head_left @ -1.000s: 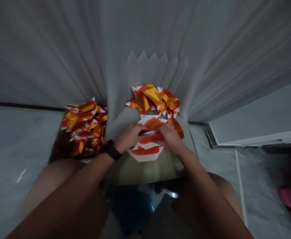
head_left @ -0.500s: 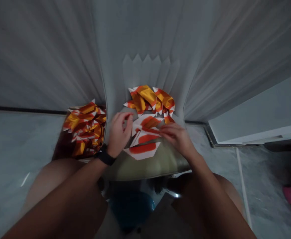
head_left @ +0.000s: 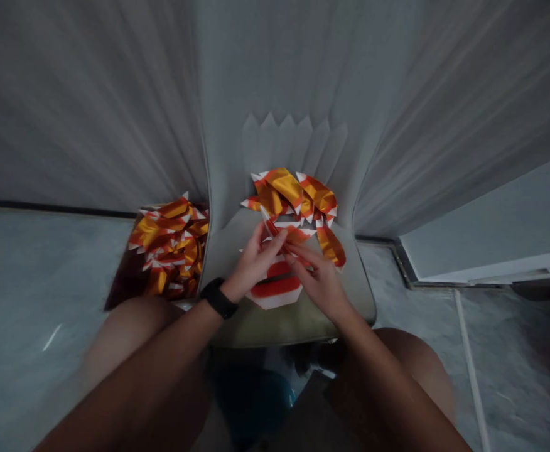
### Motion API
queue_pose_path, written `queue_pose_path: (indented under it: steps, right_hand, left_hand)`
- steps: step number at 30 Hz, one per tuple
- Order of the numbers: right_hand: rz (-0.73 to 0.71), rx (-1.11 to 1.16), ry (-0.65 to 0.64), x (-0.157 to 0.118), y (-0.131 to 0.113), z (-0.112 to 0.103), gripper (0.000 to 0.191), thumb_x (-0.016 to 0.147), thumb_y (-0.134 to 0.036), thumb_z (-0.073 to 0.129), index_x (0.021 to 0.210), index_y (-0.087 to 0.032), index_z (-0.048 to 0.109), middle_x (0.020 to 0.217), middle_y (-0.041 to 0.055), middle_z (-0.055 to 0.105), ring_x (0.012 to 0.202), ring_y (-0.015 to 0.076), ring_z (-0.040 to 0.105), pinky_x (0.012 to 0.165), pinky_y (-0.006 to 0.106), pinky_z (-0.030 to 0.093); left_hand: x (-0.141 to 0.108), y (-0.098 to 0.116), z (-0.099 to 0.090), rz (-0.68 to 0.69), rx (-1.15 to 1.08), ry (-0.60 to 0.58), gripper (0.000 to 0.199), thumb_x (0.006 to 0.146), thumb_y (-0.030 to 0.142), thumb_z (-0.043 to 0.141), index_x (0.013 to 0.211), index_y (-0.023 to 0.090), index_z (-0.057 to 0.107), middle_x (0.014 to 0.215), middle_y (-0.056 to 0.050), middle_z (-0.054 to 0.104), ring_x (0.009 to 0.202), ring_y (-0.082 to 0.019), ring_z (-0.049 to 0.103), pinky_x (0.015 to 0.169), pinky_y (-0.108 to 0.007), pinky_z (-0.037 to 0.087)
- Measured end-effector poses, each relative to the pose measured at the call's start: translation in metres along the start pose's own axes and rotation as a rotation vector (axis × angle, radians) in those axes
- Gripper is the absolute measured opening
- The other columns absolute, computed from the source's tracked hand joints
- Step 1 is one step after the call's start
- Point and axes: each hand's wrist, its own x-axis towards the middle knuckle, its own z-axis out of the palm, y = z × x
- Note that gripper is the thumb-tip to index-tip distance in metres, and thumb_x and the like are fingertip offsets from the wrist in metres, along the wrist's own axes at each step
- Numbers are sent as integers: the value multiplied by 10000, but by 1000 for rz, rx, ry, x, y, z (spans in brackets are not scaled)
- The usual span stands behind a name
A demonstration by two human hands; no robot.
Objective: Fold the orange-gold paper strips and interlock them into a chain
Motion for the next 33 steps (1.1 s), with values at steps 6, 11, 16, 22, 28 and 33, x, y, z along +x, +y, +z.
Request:
queue_pose_path:
  steps: [6,11,16,22,28,33]
  right_hand:
    - [84,119,-75,13,5,-13,257,884,-397,702,1090,-262,772,1187,72,741,1121,241,695,991,433,576]
    - [253,260,-105,11,12,-16,388,814,-434,764,1150,-241,747,1056,64,778,957,226,742,862,408,629]
    - [224,216,-136,9,12,-16,346,821,-396,753,1129,-237,754,1081,65,774,973,223,735,880,413,615]
    - [120,55,-180,7,9,-17,245,924,-385,622,1051,-235,769,1005,39,784,901,202,734,803,350,605]
    - [-25,-334,-104,7,3,-16,236,967,-301,538,960,-215,757,898,57,773,799,207,714,745,329,556]
    - [-70,-520,22,7,0,-11,280,985,-316,490,923,-225,747,824,69,750,761,217,700,737,335,535]
  left_hand:
    - [7,13,-9,12,-12,-89,535,878,451,701,1324,190,561,1313,-114,666,1223,-252,628,1061,-419,502]
    - [5,14,-15,-1,88,-150,518,897,457,675,1323,181,571,1330,-113,663,1233,-263,626,1064,-425,501]
    - [0,14,-20,-2,177,-192,478,909,443,664,1302,183,587,1298,-108,677,1202,-259,639,998,-392,545]
    - [-2,18,-26,-26,176,-251,459,912,418,650,1292,172,581,1285,-115,678,1209,-256,629,1001,-401,537]
    - [1,7,-35,16,225,-216,473,904,368,646,1327,198,517,1335,-110,626,1219,-234,604,1009,-384,518]
    - [7,-7,-40,39,422,-51,335,885,436,653,1094,182,588,1023,-51,657,920,-170,630,791,-297,522]
